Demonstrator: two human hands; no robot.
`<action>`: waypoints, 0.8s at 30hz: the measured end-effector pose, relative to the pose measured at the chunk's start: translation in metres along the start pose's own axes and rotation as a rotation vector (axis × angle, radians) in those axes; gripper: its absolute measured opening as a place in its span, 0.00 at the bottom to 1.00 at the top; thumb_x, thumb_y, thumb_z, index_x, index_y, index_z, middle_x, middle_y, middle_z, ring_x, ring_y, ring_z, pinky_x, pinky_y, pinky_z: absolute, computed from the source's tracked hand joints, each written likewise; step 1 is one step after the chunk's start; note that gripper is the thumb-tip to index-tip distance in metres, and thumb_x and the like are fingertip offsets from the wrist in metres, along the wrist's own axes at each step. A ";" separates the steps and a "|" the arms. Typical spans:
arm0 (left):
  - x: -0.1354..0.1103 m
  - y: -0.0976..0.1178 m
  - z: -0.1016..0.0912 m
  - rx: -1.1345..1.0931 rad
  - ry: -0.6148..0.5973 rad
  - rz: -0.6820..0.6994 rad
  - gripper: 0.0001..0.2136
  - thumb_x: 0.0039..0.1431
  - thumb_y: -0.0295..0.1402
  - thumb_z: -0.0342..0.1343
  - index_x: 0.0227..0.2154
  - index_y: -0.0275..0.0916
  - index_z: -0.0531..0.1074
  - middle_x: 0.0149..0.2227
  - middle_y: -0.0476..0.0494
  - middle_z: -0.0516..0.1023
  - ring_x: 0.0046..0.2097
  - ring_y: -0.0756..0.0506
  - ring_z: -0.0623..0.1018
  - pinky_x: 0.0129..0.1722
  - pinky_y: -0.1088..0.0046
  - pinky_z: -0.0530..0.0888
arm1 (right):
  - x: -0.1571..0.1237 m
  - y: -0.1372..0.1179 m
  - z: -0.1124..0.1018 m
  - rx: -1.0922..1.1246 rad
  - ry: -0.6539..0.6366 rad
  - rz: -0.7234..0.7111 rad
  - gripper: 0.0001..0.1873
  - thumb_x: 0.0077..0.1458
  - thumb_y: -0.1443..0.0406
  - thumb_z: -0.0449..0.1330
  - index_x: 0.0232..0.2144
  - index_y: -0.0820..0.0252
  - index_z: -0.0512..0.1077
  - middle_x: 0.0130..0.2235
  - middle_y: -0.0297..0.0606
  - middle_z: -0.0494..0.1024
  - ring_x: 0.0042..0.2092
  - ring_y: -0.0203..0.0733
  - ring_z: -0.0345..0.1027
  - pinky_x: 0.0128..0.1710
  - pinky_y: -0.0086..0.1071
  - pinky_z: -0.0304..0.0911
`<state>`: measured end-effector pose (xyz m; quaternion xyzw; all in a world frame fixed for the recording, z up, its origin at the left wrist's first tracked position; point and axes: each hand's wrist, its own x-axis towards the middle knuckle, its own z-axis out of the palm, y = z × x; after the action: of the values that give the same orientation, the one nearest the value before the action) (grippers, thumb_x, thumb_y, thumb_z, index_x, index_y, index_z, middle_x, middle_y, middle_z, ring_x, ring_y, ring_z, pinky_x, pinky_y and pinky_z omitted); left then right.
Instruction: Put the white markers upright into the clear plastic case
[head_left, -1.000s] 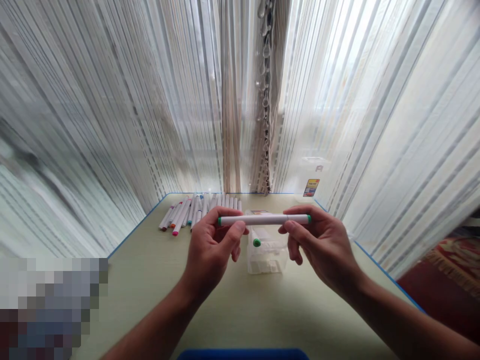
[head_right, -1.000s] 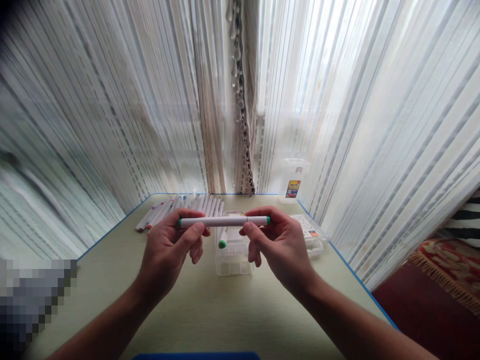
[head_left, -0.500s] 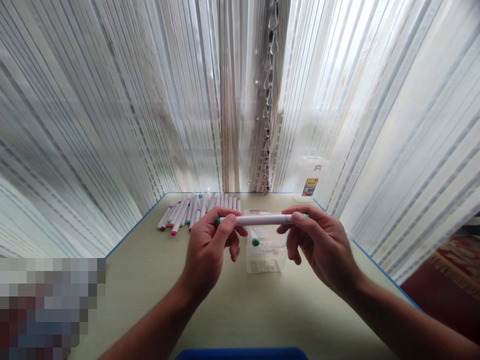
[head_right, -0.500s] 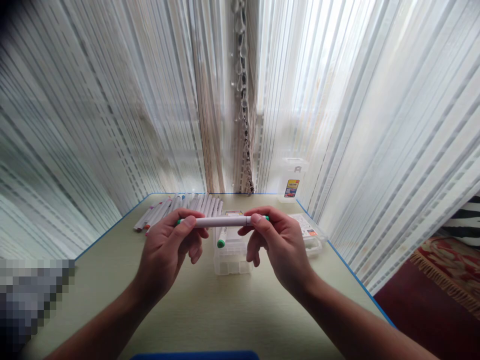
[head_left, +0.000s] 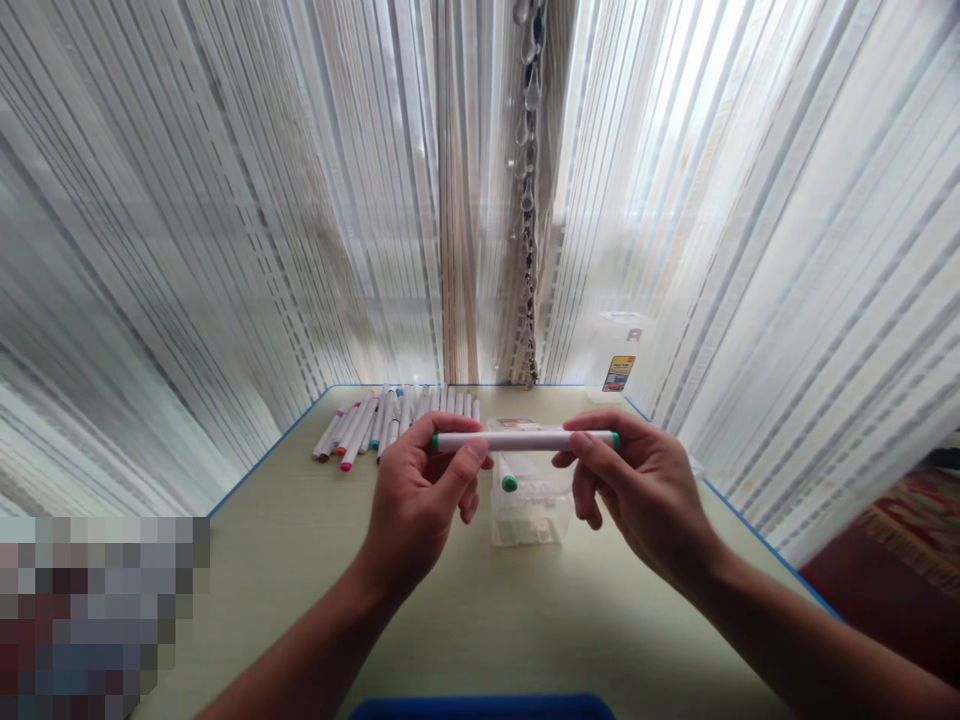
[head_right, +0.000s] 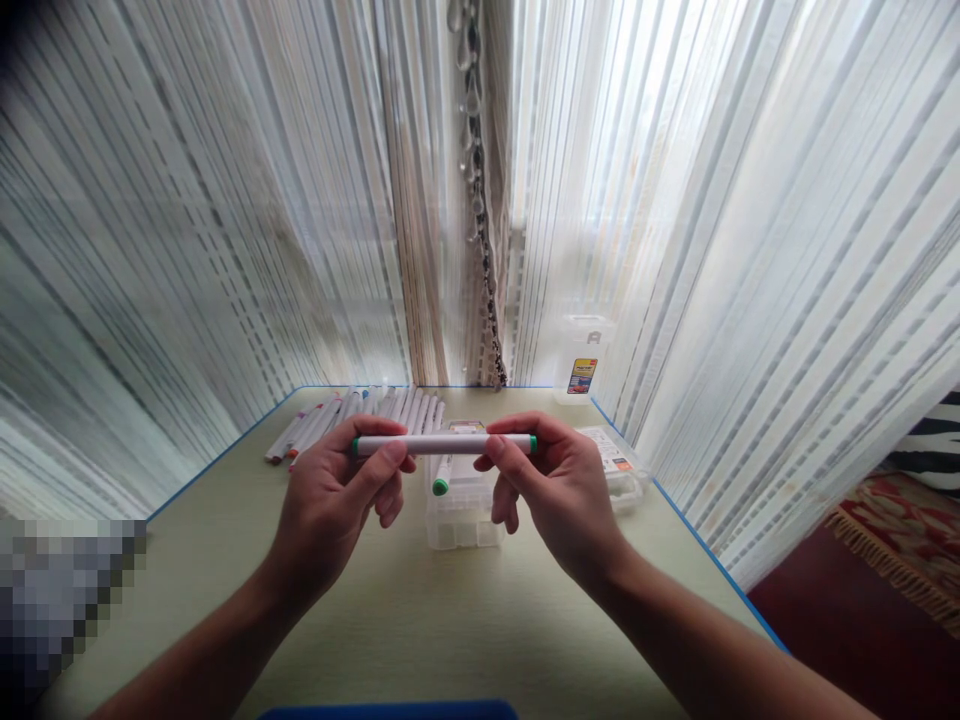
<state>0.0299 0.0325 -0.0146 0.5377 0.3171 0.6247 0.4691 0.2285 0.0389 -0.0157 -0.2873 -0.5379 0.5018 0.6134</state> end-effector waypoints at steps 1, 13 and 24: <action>0.000 0.000 0.000 0.001 -0.001 0.002 0.09 0.60 0.34 0.64 0.38 0.34 0.73 0.26 0.50 0.77 0.19 0.55 0.68 0.17 0.79 0.68 | 0.000 0.000 0.000 -0.001 -0.005 -0.003 0.11 0.55 0.61 0.71 0.37 0.62 0.77 0.28 0.37 0.82 0.15 0.32 0.68 0.12 0.22 0.61; -0.003 0.000 -0.001 -0.094 -0.006 0.005 0.08 0.60 0.30 0.60 0.41 0.34 0.73 0.29 0.48 0.77 0.20 0.55 0.67 0.18 0.78 0.68 | 0.000 0.001 0.000 -0.012 -0.031 -0.020 0.11 0.56 0.63 0.70 0.40 0.62 0.77 0.29 0.37 0.82 0.15 0.32 0.68 0.11 0.23 0.62; -0.003 0.001 0.001 -0.031 0.029 -0.007 0.11 0.56 0.33 0.65 0.40 0.35 0.73 0.28 0.48 0.77 0.19 0.55 0.67 0.17 0.79 0.68 | -0.001 0.000 -0.001 -0.014 -0.016 -0.009 0.12 0.55 0.62 0.70 0.39 0.62 0.77 0.29 0.38 0.82 0.14 0.33 0.69 0.10 0.24 0.62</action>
<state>0.0301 0.0297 -0.0145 0.5201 0.3162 0.6355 0.4750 0.2291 0.0386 -0.0163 -0.2852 -0.5475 0.4974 0.6095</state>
